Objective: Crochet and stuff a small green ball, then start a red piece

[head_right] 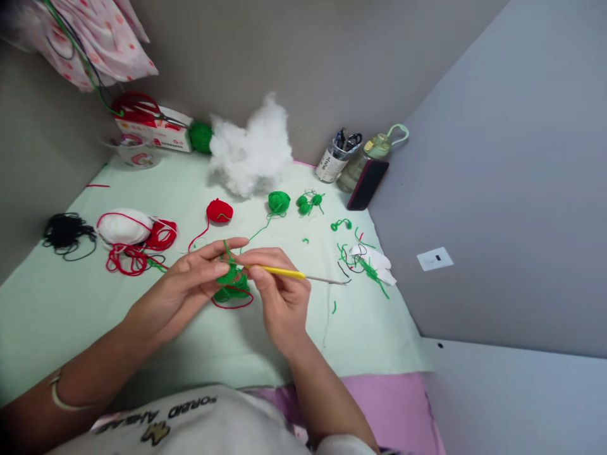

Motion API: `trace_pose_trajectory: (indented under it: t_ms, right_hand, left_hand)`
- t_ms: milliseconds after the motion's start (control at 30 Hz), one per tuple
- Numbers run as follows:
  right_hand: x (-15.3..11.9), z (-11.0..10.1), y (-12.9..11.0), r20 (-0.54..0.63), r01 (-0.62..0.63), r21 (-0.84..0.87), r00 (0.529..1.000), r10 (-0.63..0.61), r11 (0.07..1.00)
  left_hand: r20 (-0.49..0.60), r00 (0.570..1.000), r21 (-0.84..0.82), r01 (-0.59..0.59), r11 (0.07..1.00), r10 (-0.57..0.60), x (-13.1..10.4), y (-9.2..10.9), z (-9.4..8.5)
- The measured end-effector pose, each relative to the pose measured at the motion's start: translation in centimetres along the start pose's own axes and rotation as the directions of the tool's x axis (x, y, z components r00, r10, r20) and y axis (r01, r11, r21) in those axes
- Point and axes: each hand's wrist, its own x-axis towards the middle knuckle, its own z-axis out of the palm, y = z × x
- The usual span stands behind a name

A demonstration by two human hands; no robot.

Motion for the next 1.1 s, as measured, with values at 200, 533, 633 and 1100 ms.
trace_pose_trajectory:
  t_ms: [200, 533, 633, 1100]
  right_hand:
    - [0.3, -0.3, 0.5, 0.031, -0.203, 0.108, 0.979, 0.201, 0.973]
    - [-0.4, -0.5, -0.7, 0.07, 0.042, -0.114, 0.997, -0.034, 0.993]
    - [-1.0, -0.4, -0.4, 0.216, 0.358, -0.383, 0.931, -0.294, 0.851]
    - [0.0, 0.0, 0.0, 0.046, 0.048, -0.085, 0.998, -0.044, 0.995]
  left_hand:
    - [0.033, 0.997, 0.174, -0.069, 0.982, 0.064, -0.5, 0.1, -0.2]
    - [-0.03, 0.983, 0.368, -0.159, 0.916, 0.183, -0.9, 0.4, -0.2]
    - [-0.099, 0.96, 0.403, -0.201, 0.893, 0.261, -1.0, 0.1, 0.3]
    - [0.024, 0.999, 0.093, -0.027, 0.995, 0.025, -0.4, 0.1, 0.3]
